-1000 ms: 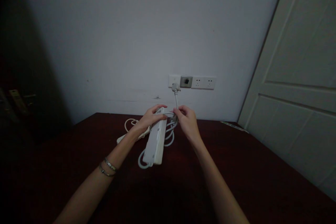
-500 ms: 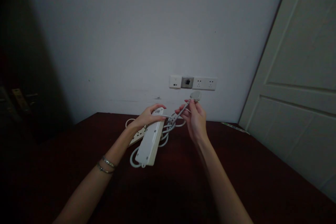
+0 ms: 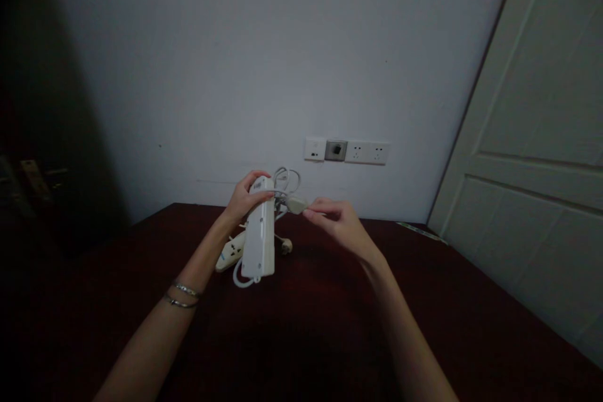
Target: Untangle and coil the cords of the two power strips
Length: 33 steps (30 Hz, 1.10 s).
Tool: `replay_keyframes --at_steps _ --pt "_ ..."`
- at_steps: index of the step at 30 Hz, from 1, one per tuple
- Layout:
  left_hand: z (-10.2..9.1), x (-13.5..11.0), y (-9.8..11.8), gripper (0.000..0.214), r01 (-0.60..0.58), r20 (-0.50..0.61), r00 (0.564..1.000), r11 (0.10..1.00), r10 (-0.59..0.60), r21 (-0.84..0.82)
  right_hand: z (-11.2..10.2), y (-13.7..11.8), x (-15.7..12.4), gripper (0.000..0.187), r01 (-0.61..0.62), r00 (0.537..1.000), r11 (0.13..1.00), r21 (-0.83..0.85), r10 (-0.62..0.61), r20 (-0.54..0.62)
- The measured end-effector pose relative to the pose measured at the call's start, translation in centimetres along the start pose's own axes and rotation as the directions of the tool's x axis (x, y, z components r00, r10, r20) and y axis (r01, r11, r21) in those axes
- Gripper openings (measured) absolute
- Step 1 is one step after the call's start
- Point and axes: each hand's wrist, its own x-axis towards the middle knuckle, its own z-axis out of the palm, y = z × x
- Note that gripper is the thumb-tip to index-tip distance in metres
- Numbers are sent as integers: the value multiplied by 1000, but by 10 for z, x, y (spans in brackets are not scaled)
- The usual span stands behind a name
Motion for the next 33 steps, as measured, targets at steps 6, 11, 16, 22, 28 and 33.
replay_keyframes --at_steps 6,11,16,22,28,33 --pt "-3 -2 5 39 -38 13 999 999 38 10 13 0 2 22 88 996 927 -365 -71 58" --pt "5 -5 12 38 -77 62 995 997 76 2 18 9 3 23 172 984 731 -661 -160 78" --pt "11 -5 11 39 -125 64 991 989 120 77 20 8 0 23 241 964 511 -825 -221 145" --pt "11 -4 2 29 -299 139 950 941 279 157 26 4 -1 19 238 966 349 -907 -186 182" --pt "19 -8 4 23 -452 227 885 866 406 213 34 3 -1 9 172 973 311 -935 -201 112" --pt "34 -15 3 28 -495 202 869 813 452 307 30 11 1 21 142 965 433 -890 -260 27"
